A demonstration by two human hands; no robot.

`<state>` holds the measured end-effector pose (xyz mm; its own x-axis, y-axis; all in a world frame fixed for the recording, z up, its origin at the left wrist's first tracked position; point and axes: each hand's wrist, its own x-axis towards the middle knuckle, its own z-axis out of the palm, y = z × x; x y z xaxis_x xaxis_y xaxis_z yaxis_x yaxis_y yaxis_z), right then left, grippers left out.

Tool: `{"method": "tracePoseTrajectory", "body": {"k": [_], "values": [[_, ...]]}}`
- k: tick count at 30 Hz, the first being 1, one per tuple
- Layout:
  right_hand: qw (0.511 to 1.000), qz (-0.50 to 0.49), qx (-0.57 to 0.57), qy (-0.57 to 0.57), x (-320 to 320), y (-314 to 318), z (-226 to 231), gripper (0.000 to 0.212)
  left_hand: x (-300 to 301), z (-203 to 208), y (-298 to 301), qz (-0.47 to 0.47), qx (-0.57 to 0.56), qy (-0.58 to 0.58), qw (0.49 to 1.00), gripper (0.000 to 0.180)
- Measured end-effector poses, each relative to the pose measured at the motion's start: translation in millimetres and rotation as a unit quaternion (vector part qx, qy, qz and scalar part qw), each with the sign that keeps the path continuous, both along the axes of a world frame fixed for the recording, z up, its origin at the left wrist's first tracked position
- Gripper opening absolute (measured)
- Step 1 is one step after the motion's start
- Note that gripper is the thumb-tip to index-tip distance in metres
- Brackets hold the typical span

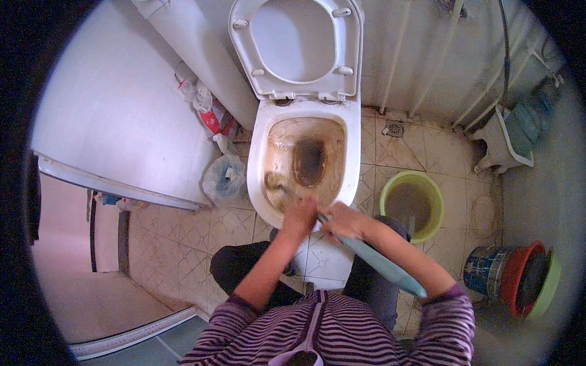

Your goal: The person scrubs the inside of a dirty toilet bowl using a long-handled toilet brush. They repeatedly scrub the stained surfaces and dip the brush into a yellow bucket of water to rinse it.

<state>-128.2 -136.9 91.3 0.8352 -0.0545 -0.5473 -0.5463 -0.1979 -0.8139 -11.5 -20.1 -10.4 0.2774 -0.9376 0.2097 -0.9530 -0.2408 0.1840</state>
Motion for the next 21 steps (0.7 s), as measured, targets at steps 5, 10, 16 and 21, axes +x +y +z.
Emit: {"method": "tracePoseTrajectory", "body": {"k": [5, 10, 16, 21], "values": [[0.977, -0.163, 0.132, -0.025, 10, -4, -20, 0.021, 24, 11, -30, 0.020, -0.003, -0.035, 0.999, 0.004], [0.945, -0.221, -0.019, -0.242, -43, 25, -45, 0.050, 11, 1, -12, 0.026, 0.009, -0.098, 0.995, 0.003], [0.915, -0.176, 0.126, -0.339, -32, 2, -56, 0.058, 12, 22, -17, 0.027, 0.001, -0.006, 1.000, 0.006], [0.948, -0.150, 0.011, -0.282, -12, 26, -40, 0.059, 46, 48, -26, 0.024, 0.084, 0.097, 0.991, 0.021]]}}
